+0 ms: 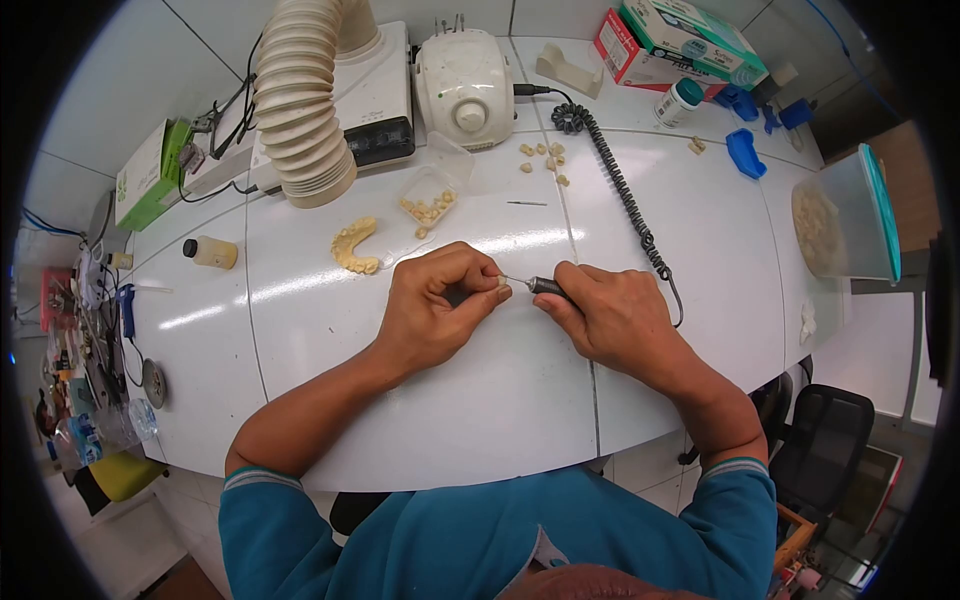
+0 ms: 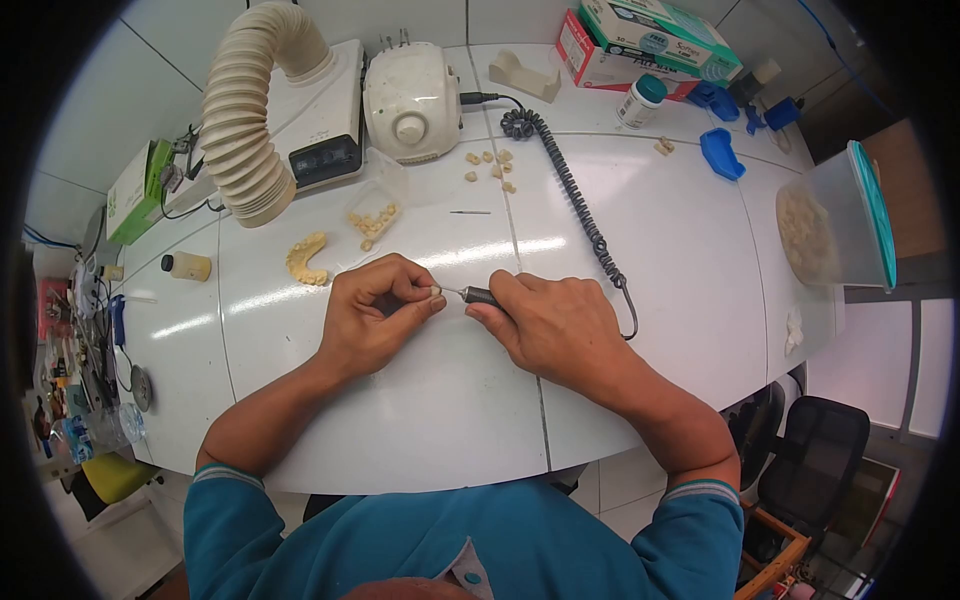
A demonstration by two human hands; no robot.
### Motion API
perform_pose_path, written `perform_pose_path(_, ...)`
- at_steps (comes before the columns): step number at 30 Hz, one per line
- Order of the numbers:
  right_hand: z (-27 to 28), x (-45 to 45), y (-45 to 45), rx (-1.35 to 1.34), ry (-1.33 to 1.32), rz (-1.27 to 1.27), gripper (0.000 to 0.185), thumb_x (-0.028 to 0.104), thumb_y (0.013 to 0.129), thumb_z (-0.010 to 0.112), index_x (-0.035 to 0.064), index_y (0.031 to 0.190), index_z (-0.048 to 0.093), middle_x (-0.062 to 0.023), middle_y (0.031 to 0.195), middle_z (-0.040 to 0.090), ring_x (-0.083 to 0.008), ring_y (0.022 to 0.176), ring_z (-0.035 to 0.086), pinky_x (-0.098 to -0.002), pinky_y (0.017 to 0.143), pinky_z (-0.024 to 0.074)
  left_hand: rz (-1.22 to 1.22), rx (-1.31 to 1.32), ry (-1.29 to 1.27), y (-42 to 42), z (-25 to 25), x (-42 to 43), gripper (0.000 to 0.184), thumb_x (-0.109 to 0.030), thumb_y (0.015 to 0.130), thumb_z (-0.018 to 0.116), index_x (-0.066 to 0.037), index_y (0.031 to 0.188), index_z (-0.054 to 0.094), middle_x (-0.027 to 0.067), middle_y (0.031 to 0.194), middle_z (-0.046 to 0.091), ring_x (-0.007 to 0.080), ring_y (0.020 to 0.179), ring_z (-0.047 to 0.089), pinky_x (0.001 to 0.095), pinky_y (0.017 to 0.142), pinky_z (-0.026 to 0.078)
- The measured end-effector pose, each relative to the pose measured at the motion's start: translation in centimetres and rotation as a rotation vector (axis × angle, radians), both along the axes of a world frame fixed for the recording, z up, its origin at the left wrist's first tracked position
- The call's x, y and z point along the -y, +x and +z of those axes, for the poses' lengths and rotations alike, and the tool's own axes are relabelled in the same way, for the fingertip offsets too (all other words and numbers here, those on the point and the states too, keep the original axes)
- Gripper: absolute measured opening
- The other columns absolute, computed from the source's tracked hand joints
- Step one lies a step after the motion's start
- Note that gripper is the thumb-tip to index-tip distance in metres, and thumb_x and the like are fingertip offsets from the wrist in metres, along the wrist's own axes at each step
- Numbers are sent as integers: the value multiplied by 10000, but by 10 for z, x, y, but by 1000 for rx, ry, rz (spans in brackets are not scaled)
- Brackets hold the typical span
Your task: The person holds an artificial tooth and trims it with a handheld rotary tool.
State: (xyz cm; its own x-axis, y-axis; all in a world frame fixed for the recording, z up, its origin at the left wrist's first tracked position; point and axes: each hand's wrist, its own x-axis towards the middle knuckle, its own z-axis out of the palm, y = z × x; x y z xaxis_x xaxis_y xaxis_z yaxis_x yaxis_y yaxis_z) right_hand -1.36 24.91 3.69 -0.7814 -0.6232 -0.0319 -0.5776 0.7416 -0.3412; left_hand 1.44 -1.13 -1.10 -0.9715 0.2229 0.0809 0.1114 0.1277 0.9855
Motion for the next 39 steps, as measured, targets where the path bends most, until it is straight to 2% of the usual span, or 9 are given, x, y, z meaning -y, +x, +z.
perform_pose_path(20,0,0,0,6,19,-1,445,483,1133,638,74,959,648,-108,786,735,-346,606,713,-464,564,541,-2,12,-14,0,0,1,205,99,964,796,19,859,639,93,1041,749,85,928,692,260,784,567)
perform_pose_path(23,0,0,0,15,17,-2,446,484,1135,635,75,959,649,-107,781,733,-340,598,710,-459,560,537,35,-75,44,-1,-6,-3,148,14,953,843,45,911,704,44,895,736,43,739,591,252,650,464)
perform_pose_path(29,0,0,-1,6,16,2,449,486,1137,632,76,955,650,-106,774,730,-335,592,708,-455,555,534,37,-71,40,-1,-5,-3,146,13,954,845,49,916,708,47,905,740,46,756,607,251,662,484)
perform_pose_path(32,-1,0,-1,5,12,4,451,486,1137,632,76,951,649,-105,772,729,-335,592,709,-454,555,535,2,5,-12,0,0,0,196,93,963,804,13,862,656,91,1041,752,83,919,691,260,776,567)
perform_pose_path(35,0,0,-1,11,13,0,453,486,1137,633,76,946,647,-105,769,728,-335,594,709,-454,556,536,3,11,-5,0,1,0,199,88,964,807,11,861,655,90,1042,752,81,916,691,258,771,566)
perform_pose_path(38,0,0,-1,13,9,-1,455,487,1136,633,75,944,647,-105,766,727,-337,595,710,-454,558,537,44,-65,45,-1,-4,-4,157,15,953,844,47,898,701,52,905,746,49,754,613,253,660,486)
perform_pose_path(39,0,0,-1,11,9,1,455,487,1136,633,75,944,647,-105,766,727,-337,595,710,-455,558,537,43,-67,43,-1,-4,-4,160,16,952,845,46,894,699,53,906,746,49,755,614,253,660,486)
